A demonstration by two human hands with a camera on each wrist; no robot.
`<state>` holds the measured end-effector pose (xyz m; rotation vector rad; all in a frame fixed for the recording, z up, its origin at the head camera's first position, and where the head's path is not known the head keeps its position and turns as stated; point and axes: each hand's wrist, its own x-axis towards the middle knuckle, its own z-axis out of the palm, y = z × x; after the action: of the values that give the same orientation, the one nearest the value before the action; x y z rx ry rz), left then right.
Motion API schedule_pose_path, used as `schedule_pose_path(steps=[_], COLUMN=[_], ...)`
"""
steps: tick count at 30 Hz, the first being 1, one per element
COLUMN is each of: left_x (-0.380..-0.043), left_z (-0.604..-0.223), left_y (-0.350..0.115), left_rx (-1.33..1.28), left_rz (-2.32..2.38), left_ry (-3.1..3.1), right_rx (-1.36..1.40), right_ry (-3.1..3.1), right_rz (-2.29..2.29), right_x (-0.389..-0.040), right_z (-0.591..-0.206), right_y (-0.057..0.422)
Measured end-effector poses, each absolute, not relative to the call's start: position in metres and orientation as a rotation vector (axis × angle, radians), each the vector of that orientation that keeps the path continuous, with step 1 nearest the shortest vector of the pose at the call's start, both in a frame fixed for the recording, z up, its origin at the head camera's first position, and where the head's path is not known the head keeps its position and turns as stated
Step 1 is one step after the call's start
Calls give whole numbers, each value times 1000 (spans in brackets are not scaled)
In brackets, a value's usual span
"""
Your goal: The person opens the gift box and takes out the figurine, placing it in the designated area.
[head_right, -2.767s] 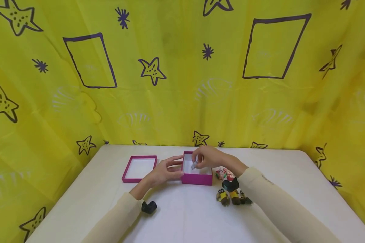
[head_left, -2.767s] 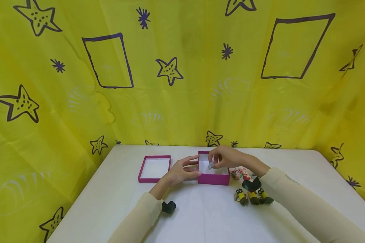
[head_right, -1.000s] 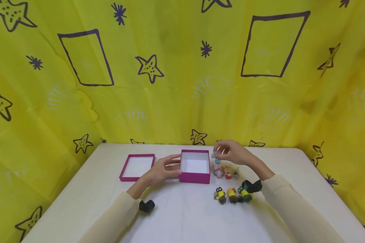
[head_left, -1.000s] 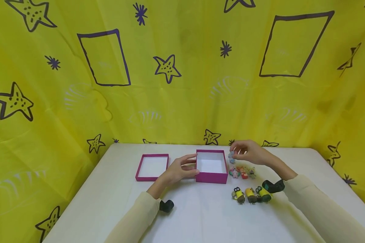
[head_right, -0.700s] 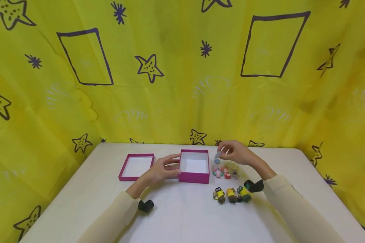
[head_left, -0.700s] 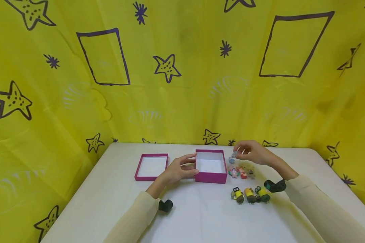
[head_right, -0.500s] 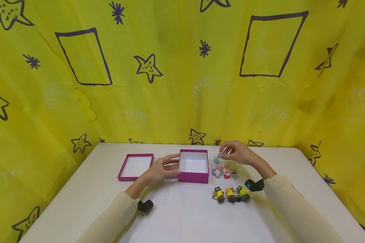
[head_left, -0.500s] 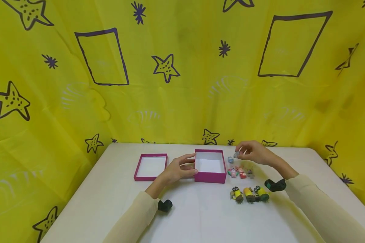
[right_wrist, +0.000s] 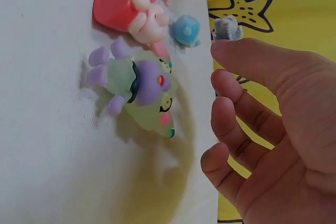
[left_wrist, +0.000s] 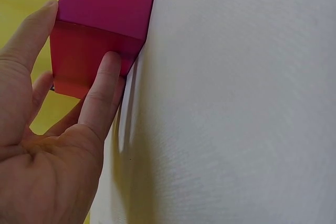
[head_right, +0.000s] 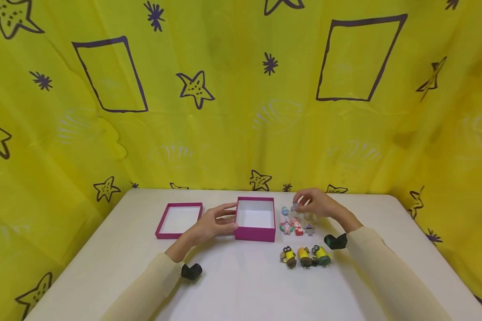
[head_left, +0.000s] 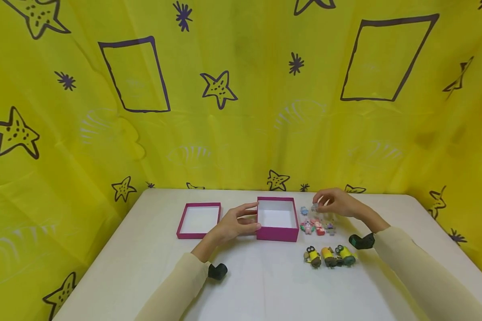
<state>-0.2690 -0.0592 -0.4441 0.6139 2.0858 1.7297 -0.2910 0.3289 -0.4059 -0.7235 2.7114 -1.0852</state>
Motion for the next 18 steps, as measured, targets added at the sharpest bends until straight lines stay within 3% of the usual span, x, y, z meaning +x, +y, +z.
schedule_pose_path(steps=[18], left_x=[-272], left_z=[-448], left_y=[-60], left_rx=[600], left_rz=[1711], left_ry=[2108], right_rx=[-655], right_ry=[2674], right_rz=[-976], right_x=[-310], right_z=[-417], right_y=[328])
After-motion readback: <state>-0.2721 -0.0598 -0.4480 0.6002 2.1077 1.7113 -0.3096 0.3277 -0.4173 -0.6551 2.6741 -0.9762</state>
